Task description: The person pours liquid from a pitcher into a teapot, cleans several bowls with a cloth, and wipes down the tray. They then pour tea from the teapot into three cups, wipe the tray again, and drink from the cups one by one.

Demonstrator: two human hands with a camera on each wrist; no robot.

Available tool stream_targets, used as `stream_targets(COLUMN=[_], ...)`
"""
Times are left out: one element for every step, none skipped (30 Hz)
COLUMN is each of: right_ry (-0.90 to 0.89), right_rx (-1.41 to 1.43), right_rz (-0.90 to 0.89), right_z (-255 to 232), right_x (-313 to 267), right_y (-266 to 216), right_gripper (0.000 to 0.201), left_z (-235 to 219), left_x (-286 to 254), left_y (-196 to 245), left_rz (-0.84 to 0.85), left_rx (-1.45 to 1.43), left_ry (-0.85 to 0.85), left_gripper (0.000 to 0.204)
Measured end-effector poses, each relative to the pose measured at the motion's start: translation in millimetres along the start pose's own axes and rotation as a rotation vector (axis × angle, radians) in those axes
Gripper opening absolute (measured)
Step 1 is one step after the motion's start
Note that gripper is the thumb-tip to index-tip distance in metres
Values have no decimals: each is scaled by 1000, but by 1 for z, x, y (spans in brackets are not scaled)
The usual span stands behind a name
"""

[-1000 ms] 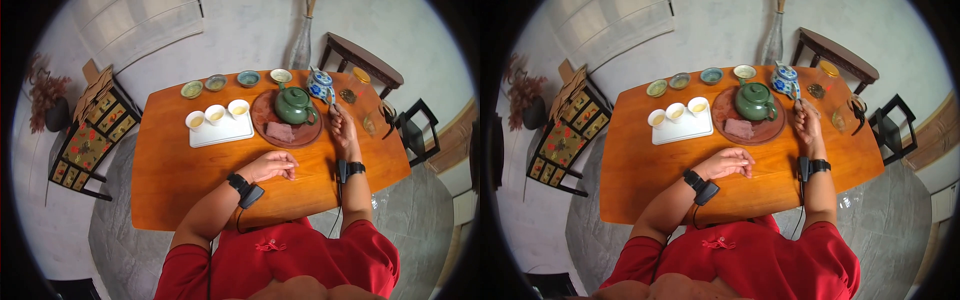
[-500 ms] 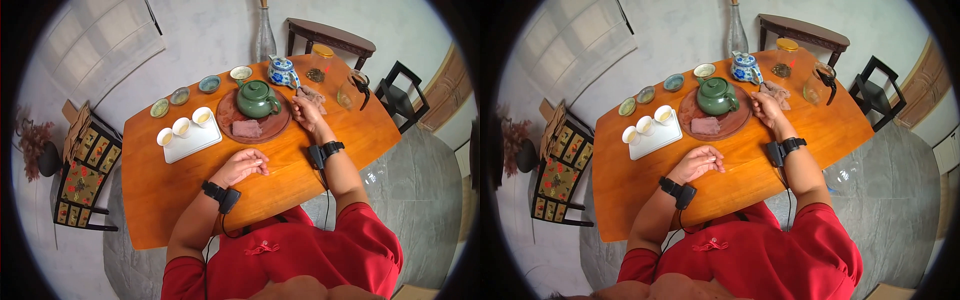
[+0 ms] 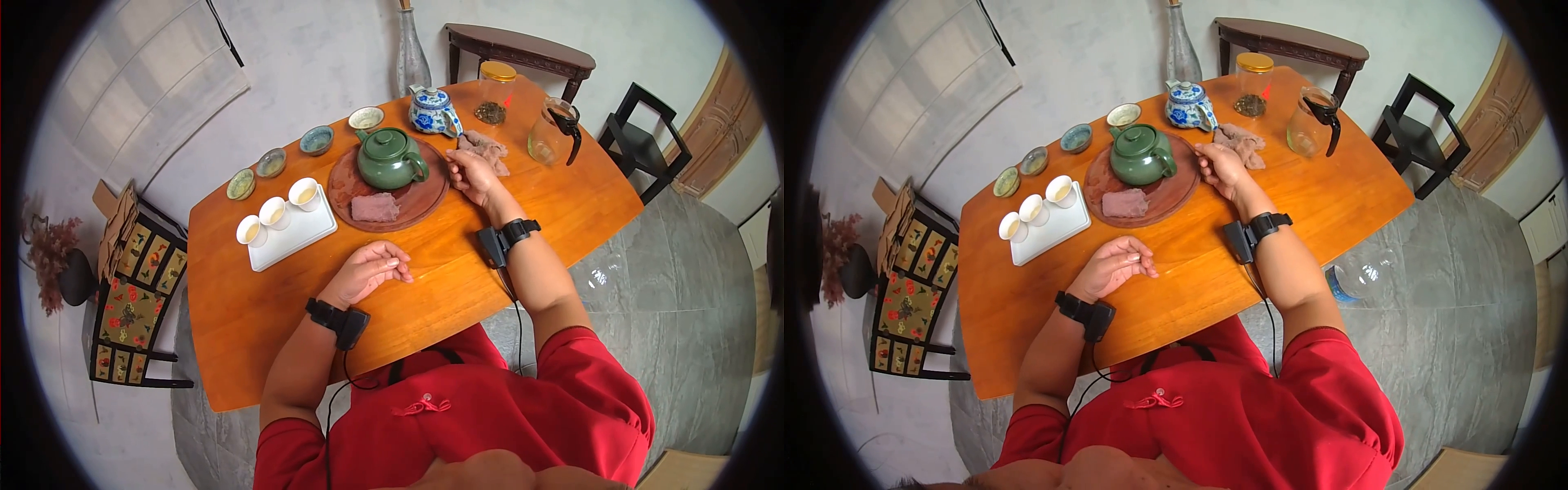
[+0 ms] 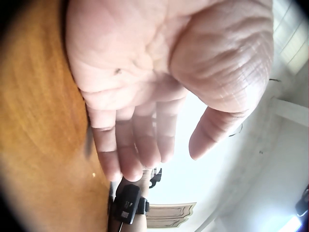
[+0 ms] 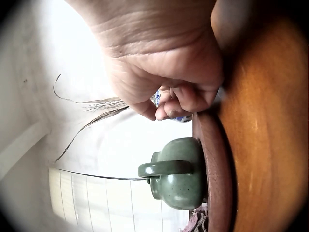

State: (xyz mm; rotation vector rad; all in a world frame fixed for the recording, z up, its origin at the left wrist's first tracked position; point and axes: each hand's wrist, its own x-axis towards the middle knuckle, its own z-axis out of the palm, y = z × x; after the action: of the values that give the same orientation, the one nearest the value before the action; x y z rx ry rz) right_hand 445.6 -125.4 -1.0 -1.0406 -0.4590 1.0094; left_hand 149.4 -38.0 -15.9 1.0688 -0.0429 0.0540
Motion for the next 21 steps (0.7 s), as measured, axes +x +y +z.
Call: stream_targets(right_ry=[-3, -3, 4, 11, 10, 8, 5, 2, -2, -5, -8, 3, 14, 9, 19, 28, 21, 24, 25, 30, 14], right_rx=[-2, -2, -5, -9, -9, -10, -12, -14, -9, -4, -6, -6, -7, -9, -5, -1, -5, 1, 4, -1, -13], right_rz=[1, 4, 4, 4, 7, 7, 7, 10, 11, 11, 12, 8, 5, 9, 6, 6, 16, 14, 13, 5, 22], right_z=[0, 0, 1, 1, 1, 1, 1, 1, 1, 1, 0, 1, 2, 3, 3, 3, 2, 1, 2, 3, 5], right_x=[0, 0, 0, -1, -1, -1, -1, 0, 0, 0, 1, 0, -1, -1, -1, -2, -1, -1, 0, 0, -1], right_y=[0, 1, 0, 0, 0, 0, 0, 0, 0, 0, 0, -1, -1, -1, -2, -1, 0, 0, 0, 0, 0], right_gripper=[15, 15, 15, 14, 14, 14, 14, 14, 14, 14, 14, 15, 15, 15, 15, 15, 15, 14, 14, 14, 14], left_z=[0, -1, -2, -2, -2, 0, 1, 0, 0, -1, -1, -2, -2, -3, -2, -1, -1, -1, -2, -3, -4], left_x=[0, 0, 0, 0, 0, -1, -1, -1, -1, 0, 0, 0, 0, 0, 0, 0, 0, 1, 1, 1, 1], left_y=[-1, -2, -2, -3, -3, -2, -1, -2, -2, -2, -2, -2, -2, -2, -1, -1, -2, -1, -1, -3, -4], left_rz=[6, 5, 11, 16, 16, 8, 2, 3, -4, -10, -8, -21, -34, -30, -29, -27, -22, -22, -18, -3, 12], left_rx=[9, 7, -2, -10, -12, -5, 1, 0, 10, 20, 20, 29, 37, 36, 8, -20, -26, -46, -67, -76, -41], left_ry=[1, 3, -1, -5, -1, 15, 31, 35, 27, 18, 21, 20, 20, 26, 24, 23, 34, 27, 23, 40, 37], left_gripper=[17, 17, 17, 17, 17, 15, 14, 14, 13, 12, 12, 11, 11, 11, 12, 13, 13, 14, 15, 15, 18])
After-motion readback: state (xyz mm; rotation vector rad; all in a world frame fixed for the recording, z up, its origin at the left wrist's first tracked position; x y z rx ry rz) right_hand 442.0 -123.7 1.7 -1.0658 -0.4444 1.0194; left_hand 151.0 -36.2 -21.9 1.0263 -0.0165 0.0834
